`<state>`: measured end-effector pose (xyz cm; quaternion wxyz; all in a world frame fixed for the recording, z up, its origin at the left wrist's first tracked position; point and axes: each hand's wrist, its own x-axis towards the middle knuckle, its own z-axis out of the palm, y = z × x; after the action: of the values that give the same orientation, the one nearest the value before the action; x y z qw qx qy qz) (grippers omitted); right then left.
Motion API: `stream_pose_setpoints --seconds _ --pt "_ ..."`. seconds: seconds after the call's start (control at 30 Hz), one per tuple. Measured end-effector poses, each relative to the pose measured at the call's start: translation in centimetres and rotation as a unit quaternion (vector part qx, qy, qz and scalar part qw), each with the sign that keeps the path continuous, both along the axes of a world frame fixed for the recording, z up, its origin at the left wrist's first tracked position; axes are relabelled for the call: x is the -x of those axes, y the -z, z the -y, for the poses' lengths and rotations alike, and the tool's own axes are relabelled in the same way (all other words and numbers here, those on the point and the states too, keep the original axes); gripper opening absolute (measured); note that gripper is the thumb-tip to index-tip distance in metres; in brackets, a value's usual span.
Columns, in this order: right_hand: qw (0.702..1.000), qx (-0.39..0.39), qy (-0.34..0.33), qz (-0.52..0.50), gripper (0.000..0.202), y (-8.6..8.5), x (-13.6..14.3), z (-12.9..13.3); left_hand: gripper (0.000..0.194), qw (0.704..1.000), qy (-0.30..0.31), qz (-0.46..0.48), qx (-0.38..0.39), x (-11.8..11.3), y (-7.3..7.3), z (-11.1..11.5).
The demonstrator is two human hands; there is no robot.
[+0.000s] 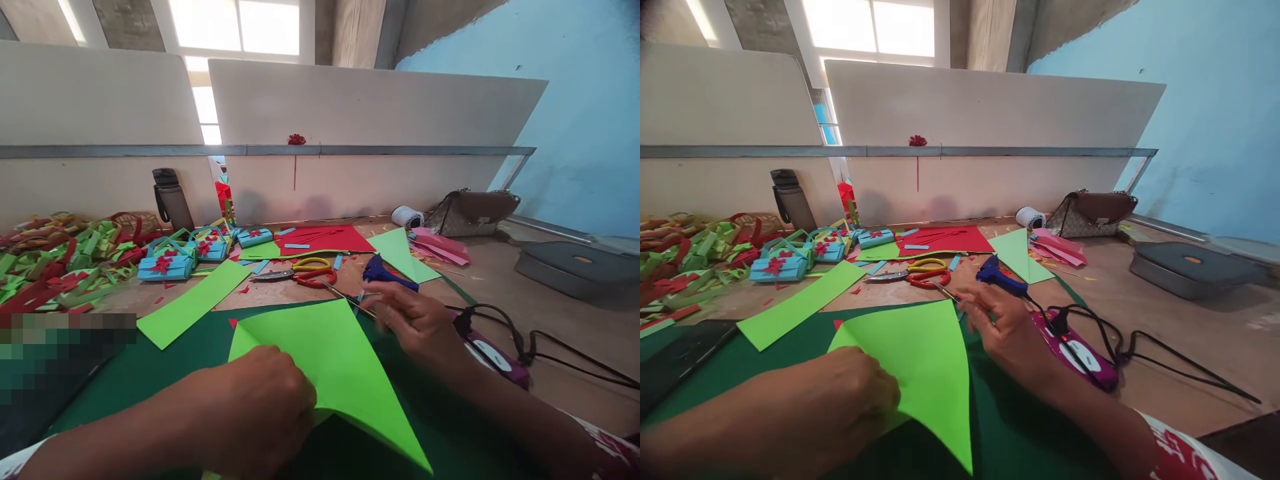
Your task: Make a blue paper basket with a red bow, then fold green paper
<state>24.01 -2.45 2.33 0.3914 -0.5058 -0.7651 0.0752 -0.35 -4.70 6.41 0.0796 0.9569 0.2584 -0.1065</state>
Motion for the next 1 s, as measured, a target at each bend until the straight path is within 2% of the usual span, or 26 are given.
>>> stream_pose_setpoints --seconds 0.07,0.13,0.23,0.33,0.4,0.5,0.6,0.67,0.73,0.8,0.83,0.87,0.93,1.0 --pt "0.999 -0.025 -0.04 0.023 0.031 -0.1 0.3 0.2 0.016 0.998 0.036 -0.044 -0.004 -0.6 0.1 0.5" --pt "0.996 -0.043 -0.067 0.045 0.031 -0.2 0.4 0.4 0.016 0.997 0.031 -0.067 -0.017 -1.1 0.2 1.0" --pt "0.995 -0.089 -0.036 0.032 0.023 -0.4 0.0 0.8 0.016 0.998 0.009 -0.053 -0.031 -1.2 0.5 1.3" --pt "0.993 -0.115 -0.011 0.017 0.019 -0.5 -0.3 1.4 0.02 1.0 -0.006 -0.026 -0.006 -1.2 0.7 1.4" --pt "0.996 -0.084 -0.037 0.024 0.02 -0.6 -0.3 1.6 0.019 1.0 -0.012 -0.02 -0.002 -1.2 0.8 1.3" --pt "0.986 -0.003 -0.145 0.081 0.029 -0.7 -0.4 1.6 0.018 0.999 -0.004 -0.044 -0.023 -1.3 0.6 1.5" --pt "0.939 0.098 -0.263 0.198 0.046 -1.1 -0.9 1.3 0.017 0.997 0.011 -0.052 -0.049 -1.1 0.2 1.5" --pt "0.901 0.174 -0.304 0.254 0.056 -1.7 -1.3 1.2 0.017 0.997 0.015 -0.041 -0.056 -0.8 0.0 1.2" --pt "0.877 0.235 -0.324 0.266 0.059 -2.2 -1.4 1.3 0.017 0.997 0.047 -0.037 -0.042 -0.4 -0.3 0.6" --pt "0.864 0.273 -0.341 0.25 0.061 -2.4 -1.0 1.7 0.018 0.998 0.049 -0.03 -0.02 0.0 -0.4 -0.1" --pt "0.864 0.278 -0.349 0.233 0.059 -2.3 -0.6 1.9 0.018 0.999 0.028 -0.022 -0.005 0.2 -0.4 -0.4" --pt "0.867 0.279 -0.355 0.21 0.053 -2.1 0.0 2.2 0.018 1.0 0.0 -0.009 0.015 0.4 -0.5 -0.7" --pt "0.882 0.276 -0.357 0.139 0.027 -1.3 1.0 2.6 0.02 0.995 -0.048 0.039 0.073 0.7 -0.5 -1.3" --pt "0.895 0.294 -0.332 0.036 0.019 -0.4 1.6 2.6 0.029 0.978 -0.058 0.12 0.162 1.2 -0.6 -2.0"
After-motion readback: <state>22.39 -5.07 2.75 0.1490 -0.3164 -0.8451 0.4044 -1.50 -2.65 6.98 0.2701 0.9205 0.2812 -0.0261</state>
